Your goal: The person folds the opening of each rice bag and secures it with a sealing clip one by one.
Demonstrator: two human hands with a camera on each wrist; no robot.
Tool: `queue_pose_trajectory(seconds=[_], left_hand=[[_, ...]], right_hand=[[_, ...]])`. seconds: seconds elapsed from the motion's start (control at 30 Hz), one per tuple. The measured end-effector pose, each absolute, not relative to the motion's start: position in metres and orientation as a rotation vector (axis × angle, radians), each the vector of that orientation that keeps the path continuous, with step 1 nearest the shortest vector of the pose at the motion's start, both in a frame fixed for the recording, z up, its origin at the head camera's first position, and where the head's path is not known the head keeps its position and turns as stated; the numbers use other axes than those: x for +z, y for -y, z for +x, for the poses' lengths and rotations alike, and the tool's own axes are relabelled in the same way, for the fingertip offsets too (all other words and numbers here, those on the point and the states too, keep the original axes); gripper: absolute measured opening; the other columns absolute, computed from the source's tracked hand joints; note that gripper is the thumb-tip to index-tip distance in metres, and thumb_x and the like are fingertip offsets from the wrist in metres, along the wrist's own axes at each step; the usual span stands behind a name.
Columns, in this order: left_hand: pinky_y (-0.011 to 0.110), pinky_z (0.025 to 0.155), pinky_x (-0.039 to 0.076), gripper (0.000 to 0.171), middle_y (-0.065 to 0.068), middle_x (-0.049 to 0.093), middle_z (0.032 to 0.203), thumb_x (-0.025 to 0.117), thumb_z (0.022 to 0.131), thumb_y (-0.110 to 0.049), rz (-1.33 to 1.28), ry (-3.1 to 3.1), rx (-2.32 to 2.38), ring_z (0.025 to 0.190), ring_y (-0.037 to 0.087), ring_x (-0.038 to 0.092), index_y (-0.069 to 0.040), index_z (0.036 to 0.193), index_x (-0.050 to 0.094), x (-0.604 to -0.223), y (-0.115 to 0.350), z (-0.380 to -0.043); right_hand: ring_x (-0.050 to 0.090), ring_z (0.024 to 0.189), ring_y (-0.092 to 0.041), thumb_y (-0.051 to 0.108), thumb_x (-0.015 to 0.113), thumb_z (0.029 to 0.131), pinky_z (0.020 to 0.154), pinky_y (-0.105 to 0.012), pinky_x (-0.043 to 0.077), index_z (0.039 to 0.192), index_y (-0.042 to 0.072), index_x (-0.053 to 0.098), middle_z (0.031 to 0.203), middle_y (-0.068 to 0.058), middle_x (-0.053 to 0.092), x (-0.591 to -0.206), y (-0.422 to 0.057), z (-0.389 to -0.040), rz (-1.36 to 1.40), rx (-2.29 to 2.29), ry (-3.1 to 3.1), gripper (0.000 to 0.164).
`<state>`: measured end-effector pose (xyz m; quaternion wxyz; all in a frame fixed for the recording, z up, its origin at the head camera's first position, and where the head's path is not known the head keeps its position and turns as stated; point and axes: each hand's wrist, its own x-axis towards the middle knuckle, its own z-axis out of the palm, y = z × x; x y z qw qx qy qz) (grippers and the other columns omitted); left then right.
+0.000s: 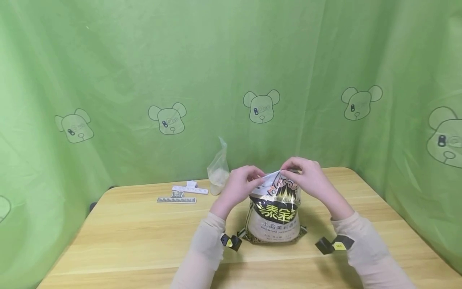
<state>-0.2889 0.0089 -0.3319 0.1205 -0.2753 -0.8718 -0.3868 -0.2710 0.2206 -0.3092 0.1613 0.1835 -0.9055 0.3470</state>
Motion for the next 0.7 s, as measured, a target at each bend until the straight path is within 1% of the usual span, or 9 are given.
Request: queue_pose_trajectory(seconds=[0.2, 0.4, 0.7], left_hand=[[0.018, 0.062, 0.047, 0.014, -0.008, 0.062, 0.077, 0.064, 0.082, -0.026, -0.867, 2.633, -1.178, 0.071, 0.005, 0.055, -0.020, 0.094, 0.064, -0.331, 0.005, -0.293], [0.018, 0.065, 0.048, 0.014, -0.009, 0.063, 0.079, 0.064, 0.081, -0.027, -0.934, 2.664, -1.156, 0.072, 0.004, 0.057, -0.021, 0.094, 0.064, -0.331, 0.017, -0.297], [0.019, 0.065, 0.049, 0.011, -0.008, 0.062, 0.075, 0.066, 0.080, -0.025, -0.959, 2.674, -1.203, 0.070, 0.005, 0.058, -0.022, 0.090, 0.063, -0.334, 0.021, -0.299]], right_hand=[[0.060, 0.096, -0.028, 0.024, 0.062, 0.083, 0.088, -0.053, 0.044, 0.091, 0.015, 0.062, 0.095, -0.006, 0.066, -0.309, -0.221, -0.272, 0.509, 0.987, 2.610, 0.012], [0.060, 0.094, -0.026, 0.024, 0.062, 0.083, 0.088, -0.052, 0.045, 0.090, 0.016, 0.062, 0.094, -0.005, 0.067, -0.310, -0.221, -0.272, 0.517, 0.976, 2.595, 0.011], [0.060, 0.094, -0.025, 0.024, 0.062, 0.083, 0.088, -0.051, 0.044, 0.090, 0.016, 0.062, 0.094, -0.005, 0.066, -0.313, -0.221, -0.271, 0.509, 0.983, 2.597, 0.011]])
